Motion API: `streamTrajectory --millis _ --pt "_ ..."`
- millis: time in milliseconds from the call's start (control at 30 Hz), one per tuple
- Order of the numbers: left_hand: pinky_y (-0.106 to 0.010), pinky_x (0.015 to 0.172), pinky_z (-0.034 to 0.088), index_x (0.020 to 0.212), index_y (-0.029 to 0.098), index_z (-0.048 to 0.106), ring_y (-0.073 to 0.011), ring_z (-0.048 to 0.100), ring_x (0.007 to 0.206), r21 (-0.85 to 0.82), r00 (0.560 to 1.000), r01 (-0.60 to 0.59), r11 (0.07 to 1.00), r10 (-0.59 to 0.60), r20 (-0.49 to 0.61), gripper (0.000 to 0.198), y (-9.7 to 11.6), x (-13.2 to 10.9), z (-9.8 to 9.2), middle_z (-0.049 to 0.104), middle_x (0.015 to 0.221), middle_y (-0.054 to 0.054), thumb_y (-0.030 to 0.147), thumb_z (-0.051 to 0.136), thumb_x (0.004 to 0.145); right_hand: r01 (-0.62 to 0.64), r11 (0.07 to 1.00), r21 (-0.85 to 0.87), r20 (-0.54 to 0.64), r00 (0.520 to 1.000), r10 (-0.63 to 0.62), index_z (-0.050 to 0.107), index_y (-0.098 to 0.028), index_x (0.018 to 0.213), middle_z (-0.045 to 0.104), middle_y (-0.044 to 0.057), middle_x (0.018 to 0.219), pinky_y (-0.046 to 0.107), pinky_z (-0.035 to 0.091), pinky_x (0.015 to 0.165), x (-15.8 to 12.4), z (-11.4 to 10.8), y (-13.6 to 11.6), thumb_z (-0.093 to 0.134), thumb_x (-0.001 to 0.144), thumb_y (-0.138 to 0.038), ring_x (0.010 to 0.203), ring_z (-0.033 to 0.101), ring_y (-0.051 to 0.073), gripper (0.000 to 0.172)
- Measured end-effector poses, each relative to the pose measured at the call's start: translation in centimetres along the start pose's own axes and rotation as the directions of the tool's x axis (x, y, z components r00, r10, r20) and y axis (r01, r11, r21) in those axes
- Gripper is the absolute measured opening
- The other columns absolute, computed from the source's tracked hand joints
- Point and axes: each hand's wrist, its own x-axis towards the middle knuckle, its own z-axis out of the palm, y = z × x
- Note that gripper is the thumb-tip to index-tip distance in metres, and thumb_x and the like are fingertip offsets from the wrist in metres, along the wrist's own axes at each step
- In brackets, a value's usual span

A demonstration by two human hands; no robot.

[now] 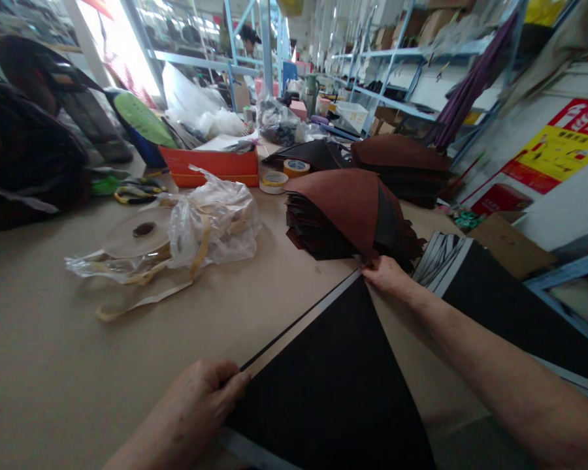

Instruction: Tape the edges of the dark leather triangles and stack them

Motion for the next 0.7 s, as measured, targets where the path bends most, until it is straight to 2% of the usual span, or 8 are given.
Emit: streamTrajectory --millis 200,333,467,600,700 --pt "-0.024 0.048 0.024 0.056 0.017 0.049 -0.0114 0.037 0.049 -0.007 1.000 0.016 1.000 -0.016 0.020 0.041 -0.6 0.4 0.3 0.038 0.052 0.003 0.048 0.035 0.079 0.124 0.987 -0.099 0.060 0.991 -0.119 0.068 -0.014 0.085 0.068 0.012 0.089 0.030 0.042 0.076 0.7 -0.4 0.2 0.051 0.075 -0.014 0.091 0.060 0.024 0.020" --pt "-0.025 0.049 0.024 0.057 0.017 0.051 -0.0124 0.039 0.051 0.003 0.999 0.034 0.999 -0.034 0.025 0.041 -0.1 0.3 0.1 0.040 0.053 0.002 0.049 0.035 0.079 0.169 0.976 -0.138 0.079 0.984 -0.159 0.069 -0.015 0.081 0.068 0.012 0.096 0.032 0.041 0.083 0.7 -0.4 0.3 0.051 0.075 -0.010 0.099 0.058 0.025 0.019" --pt "-0.025 0.049 0.024 0.056 0.017 0.050 -0.0124 0.039 0.051 0.007 0.999 0.032 0.999 -0.032 0.021 0.041 0.5 0.3 -0.2 0.040 0.052 0.002 0.048 0.034 0.078 0.141 0.979 -0.148 0.042 0.990 -0.136 0.069 -0.015 0.091 0.067 0.013 0.103 0.030 0.042 0.081 0.3 0.1 0.1 0.049 0.081 -0.015 0.098 0.059 0.023 0.022" --pt "-0.025 0.050 0.025 0.054 0.017 0.049 -0.0125 0.038 0.052 0.031 0.999 0.053 0.998 -0.053 -0.001 0.040 0.4 -0.3 -0.7 0.038 0.052 0.002 0.047 0.035 0.076 0.066 0.989 -0.132 -0.012 0.998 -0.069 0.065 -0.016 0.107 0.070 0.012 0.097 0.029 0.044 0.071 -0.5 0.6 -0.2 0.043 0.090 -0.030 0.086 0.064 0.022 0.031" --pt "-0.024 0.049 0.027 0.054 0.017 0.051 -0.0136 0.040 0.052 0.019 0.997 0.070 0.997 -0.069 -0.034 0.042 -0.3 -1.2 -1.2 0.042 0.052 0.001 0.050 0.036 0.075 0.068 0.992 -0.105 -0.013 0.997 -0.070 0.067 -0.019 0.106 0.071 0.009 0.092 0.028 0.044 0.069 -1.1 0.7 -0.4 0.040 0.092 -0.035 0.084 0.065 0.021 0.034"
